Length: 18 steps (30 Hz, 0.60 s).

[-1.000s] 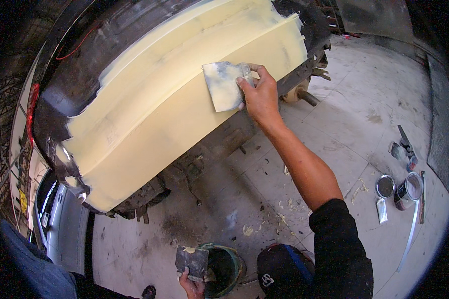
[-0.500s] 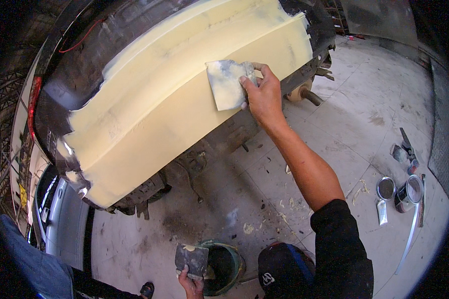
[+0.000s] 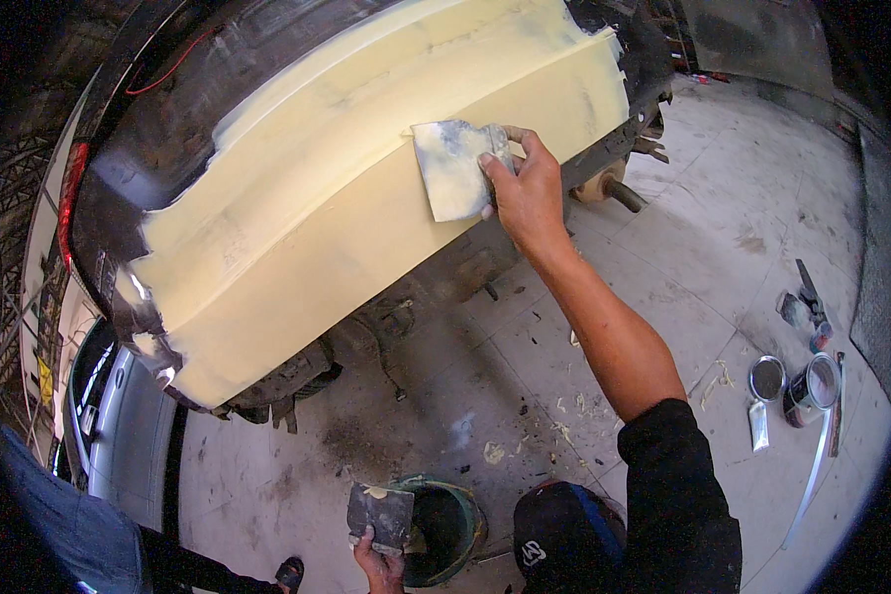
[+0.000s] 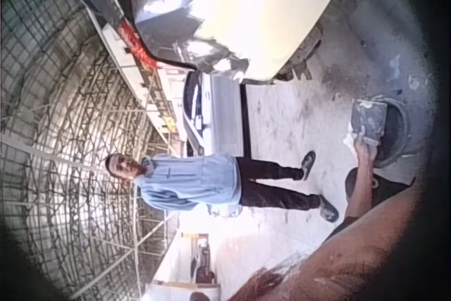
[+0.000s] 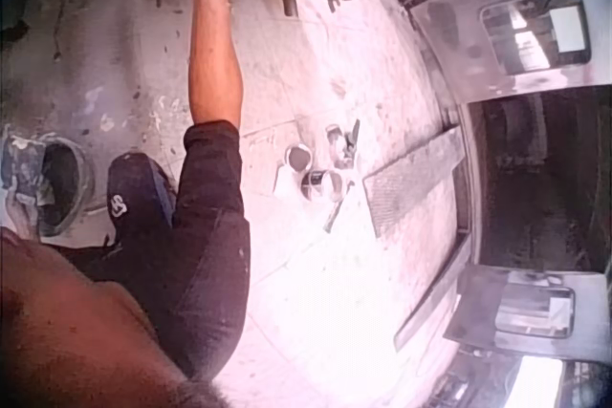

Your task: The person applies a yellowish body filler to the rear bumper of a car using a putty knife. They spread the material evenly across the surface, occasionally pausing to reload the tool from a container.

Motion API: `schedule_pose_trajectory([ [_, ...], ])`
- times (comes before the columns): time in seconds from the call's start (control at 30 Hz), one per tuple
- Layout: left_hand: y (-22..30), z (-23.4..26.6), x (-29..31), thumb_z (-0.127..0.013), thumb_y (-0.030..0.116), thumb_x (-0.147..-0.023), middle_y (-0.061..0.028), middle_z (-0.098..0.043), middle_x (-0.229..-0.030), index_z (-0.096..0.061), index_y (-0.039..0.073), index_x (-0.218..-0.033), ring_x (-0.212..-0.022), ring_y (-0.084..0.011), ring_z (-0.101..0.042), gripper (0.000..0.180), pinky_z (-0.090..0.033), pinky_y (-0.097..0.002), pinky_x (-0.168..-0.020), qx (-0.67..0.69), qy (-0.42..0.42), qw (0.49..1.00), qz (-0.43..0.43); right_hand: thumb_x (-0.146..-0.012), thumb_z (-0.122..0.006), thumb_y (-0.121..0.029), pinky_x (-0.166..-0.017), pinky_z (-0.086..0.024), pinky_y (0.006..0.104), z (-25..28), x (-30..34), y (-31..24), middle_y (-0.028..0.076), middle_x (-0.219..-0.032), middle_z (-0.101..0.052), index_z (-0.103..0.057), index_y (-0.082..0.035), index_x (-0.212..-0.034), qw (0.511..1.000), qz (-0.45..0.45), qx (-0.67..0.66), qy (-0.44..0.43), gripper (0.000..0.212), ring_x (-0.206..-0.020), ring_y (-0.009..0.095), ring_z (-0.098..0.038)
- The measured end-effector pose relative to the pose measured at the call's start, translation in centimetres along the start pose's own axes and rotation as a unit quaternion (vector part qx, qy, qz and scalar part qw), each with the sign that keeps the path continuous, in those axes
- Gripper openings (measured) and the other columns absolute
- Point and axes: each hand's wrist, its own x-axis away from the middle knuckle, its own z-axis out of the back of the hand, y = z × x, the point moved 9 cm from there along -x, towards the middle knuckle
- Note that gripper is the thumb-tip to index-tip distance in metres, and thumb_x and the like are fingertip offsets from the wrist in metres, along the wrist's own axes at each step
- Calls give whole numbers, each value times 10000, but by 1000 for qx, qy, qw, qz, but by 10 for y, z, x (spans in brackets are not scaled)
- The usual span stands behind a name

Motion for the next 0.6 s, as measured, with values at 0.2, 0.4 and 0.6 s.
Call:
schedule_pose_trajectory([
  [0.2,0,6,0,-566,172,-801,-141,-600,-1075,-467,22,-1222,-939,-316,-610,458,-517,-446,-809,-8,-10,1000,2,-843,-588,-35,-371,-418,244,-5,4,-1,134,-759,-645,-474,63,-1139,1000,-2,1,-1,332,-481,110,-545],
  [0.4,1,1,3,-556,181,-806,-142,-603,-1081,-467,15,-1219,-947,-311,-613,454,-517,-445,-816,-1,-17,1000,4,-845,-587,-37,-371,-420,243,-9,7,-3,135,-763,-646,-475,61,-1135,1000,-2,3,-3,325,-481,107,-544],
  [0.6,-1,9,1,-555,175,-809,-140,-602,-1087,-463,16,-1230,-951,-310,-612,459,-510,-445,-832,15,-17,1000,2,-847,-585,-38,-366,-428,244,-12,9,-2,144,-771,-647,-471,64,-1136,1000,0,-8,-12,327,-491,108,-553],
])
